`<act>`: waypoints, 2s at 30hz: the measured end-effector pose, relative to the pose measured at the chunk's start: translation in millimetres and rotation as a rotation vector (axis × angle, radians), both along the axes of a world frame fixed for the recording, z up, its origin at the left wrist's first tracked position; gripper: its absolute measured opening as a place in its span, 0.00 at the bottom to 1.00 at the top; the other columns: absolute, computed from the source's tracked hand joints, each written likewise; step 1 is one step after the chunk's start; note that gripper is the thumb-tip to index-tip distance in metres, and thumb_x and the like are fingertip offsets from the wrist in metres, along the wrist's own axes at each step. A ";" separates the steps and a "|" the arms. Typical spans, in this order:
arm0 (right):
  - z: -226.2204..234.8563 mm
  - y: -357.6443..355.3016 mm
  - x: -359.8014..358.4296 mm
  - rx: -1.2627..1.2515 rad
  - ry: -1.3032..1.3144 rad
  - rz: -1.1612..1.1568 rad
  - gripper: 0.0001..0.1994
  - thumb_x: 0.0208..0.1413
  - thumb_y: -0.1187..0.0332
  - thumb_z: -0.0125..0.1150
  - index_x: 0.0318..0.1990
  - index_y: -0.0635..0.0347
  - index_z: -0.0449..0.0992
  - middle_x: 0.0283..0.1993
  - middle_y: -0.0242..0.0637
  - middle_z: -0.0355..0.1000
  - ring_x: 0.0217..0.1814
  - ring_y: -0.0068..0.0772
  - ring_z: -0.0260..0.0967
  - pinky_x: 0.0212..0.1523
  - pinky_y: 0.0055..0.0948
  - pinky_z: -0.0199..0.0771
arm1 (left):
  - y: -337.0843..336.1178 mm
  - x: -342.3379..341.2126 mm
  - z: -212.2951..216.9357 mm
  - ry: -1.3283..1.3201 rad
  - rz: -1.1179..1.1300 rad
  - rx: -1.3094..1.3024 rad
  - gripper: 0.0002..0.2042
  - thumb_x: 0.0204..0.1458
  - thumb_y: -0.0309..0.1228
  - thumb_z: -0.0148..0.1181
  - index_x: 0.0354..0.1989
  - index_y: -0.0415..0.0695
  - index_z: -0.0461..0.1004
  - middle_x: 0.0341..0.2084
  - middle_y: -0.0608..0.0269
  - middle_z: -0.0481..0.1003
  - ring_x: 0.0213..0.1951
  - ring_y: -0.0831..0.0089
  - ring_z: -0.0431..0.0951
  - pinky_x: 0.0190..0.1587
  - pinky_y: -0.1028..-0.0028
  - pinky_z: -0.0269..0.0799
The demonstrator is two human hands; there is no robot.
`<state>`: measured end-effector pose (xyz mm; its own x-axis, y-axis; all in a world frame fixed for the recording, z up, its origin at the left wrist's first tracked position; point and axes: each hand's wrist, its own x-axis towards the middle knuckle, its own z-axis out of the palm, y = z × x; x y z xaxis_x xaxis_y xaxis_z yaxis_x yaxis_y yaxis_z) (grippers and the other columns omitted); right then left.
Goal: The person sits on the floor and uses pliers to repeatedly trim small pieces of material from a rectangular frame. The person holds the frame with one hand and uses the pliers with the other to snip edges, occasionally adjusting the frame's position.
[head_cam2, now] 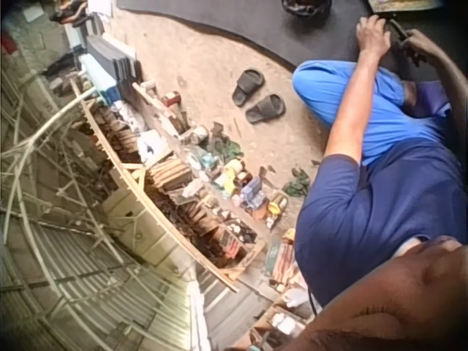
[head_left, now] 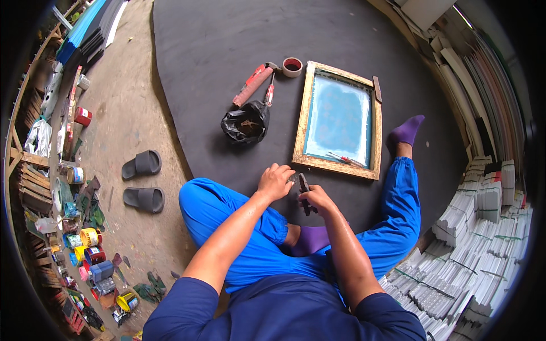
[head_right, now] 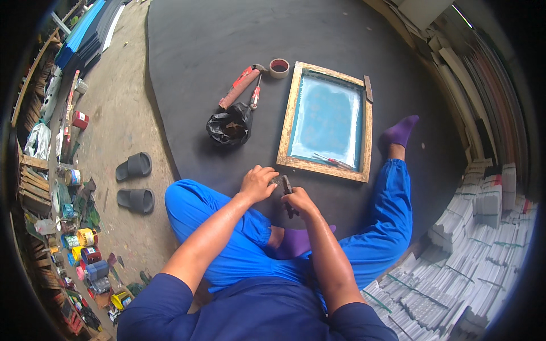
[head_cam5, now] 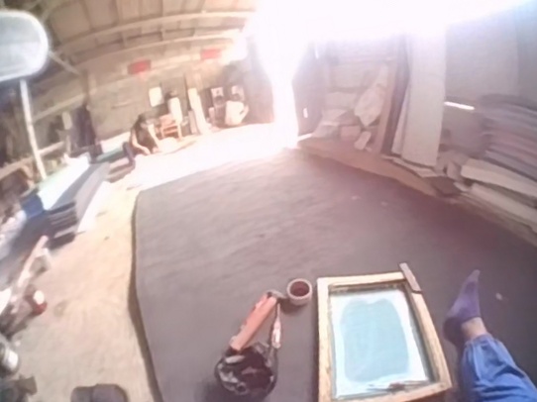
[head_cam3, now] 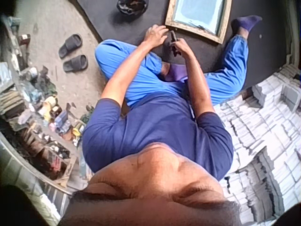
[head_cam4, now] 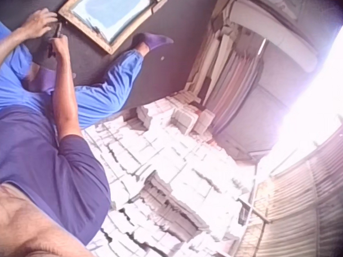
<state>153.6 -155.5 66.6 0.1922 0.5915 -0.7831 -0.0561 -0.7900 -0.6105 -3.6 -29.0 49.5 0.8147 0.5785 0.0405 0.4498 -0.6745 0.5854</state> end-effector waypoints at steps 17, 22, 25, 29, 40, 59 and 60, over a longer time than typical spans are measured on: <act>-18.8 24.8 65.9 0.263 -0.105 -0.191 0.11 0.51 0.74 0.58 0.42 0.66 0.73 0.32 0.38 0.73 0.31 0.32 0.76 0.33 0.33 0.74 | -5.0 32.2 -5.0 0.190 -0.118 0.224 0.38 0.49 0.43 0.68 0.68 0.43 0.63 0.73 0.56 0.54 0.69 0.53 0.58 0.66 0.58 0.58; -9.0 13.6 49.3 0.260 -0.036 -0.276 0.11 0.49 0.77 0.57 0.42 0.67 0.72 0.34 0.38 0.73 0.32 0.31 0.76 0.33 0.33 0.73 | -17.8 33.2 -14.9 0.393 -0.318 0.320 0.40 0.56 0.56 0.57 0.71 0.41 0.58 0.73 0.55 0.53 0.75 0.60 0.49 0.74 0.54 0.44; -9.1 6.7 48.3 0.253 -0.011 -0.281 0.10 0.51 0.76 0.58 0.42 0.65 0.73 0.34 0.37 0.73 0.31 0.31 0.76 0.33 0.32 0.73 | -18.4 19.0 -12.8 0.478 -0.318 0.327 0.42 0.56 0.57 0.57 0.72 0.40 0.56 0.74 0.56 0.53 0.74 0.59 0.50 0.74 0.53 0.45; -7.7 11.1 39.0 0.208 0.040 -0.236 0.07 0.53 0.72 0.60 0.39 0.63 0.73 0.31 0.36 0.73 0.30 0.31 0.75 0.31 0.33 0.71 | -13.5 -5.6 1.8 0.520 -0.296 0.254 0.38 0.55 0.58 0.58 0.66 0.38 0.66 0.70 0.52 0.60 0.72 0.55 0.56 0.73 0.51 0.47; -32.4 68.5 22.5 0.066 -0.281 -0.012 0.12 0.48 0.70 0.57 0.33 0.73 0.77 0.30 0.52 0.75 0.35 0.48 0.77 0.35 0.44 0.71 | 26.7 20.3 -16.9 0.259 0.121 -0.097 0.39 0.56 0.42 0.61 0.74 0.42 0.52 0.74 0.51 0.51 0.75 0.52 0.49 0.72 0.48 0.46; 23.6 90.7 -6.8 -0.180 -0.696 0.134 0.19 0.55 0.67 0.54 0.53 0.67 0.75 0.52 0.59 0.76 0.58 0.57 0.74 0.57 0.50 0.73 | 33.1 30.4 -29.9 0.154 0.128 -0.232 0.46 0.41 0.30 0.62 0.75 0.47 0.51 0.74 0.62 0.55 0.77 0.53 0.41 0.73 0.43 0.32; 23.5 89.0 -7.3 -0.167 -0.695 0.119 0.19 0.56 0.66 0.54 0.53 0.67 0.74 0.52 0.59 0.76 0.59 0.57 0.73 0.58 0.50 0.73 | 32.6 30.8 -27.6 0.163 0.132 -0.233 0.46 0.42 0.30 0.62 0.75 0.47 0.51 0.74 0.62 0.55 0.77 0.54 0.41 0.73 0.44 0.33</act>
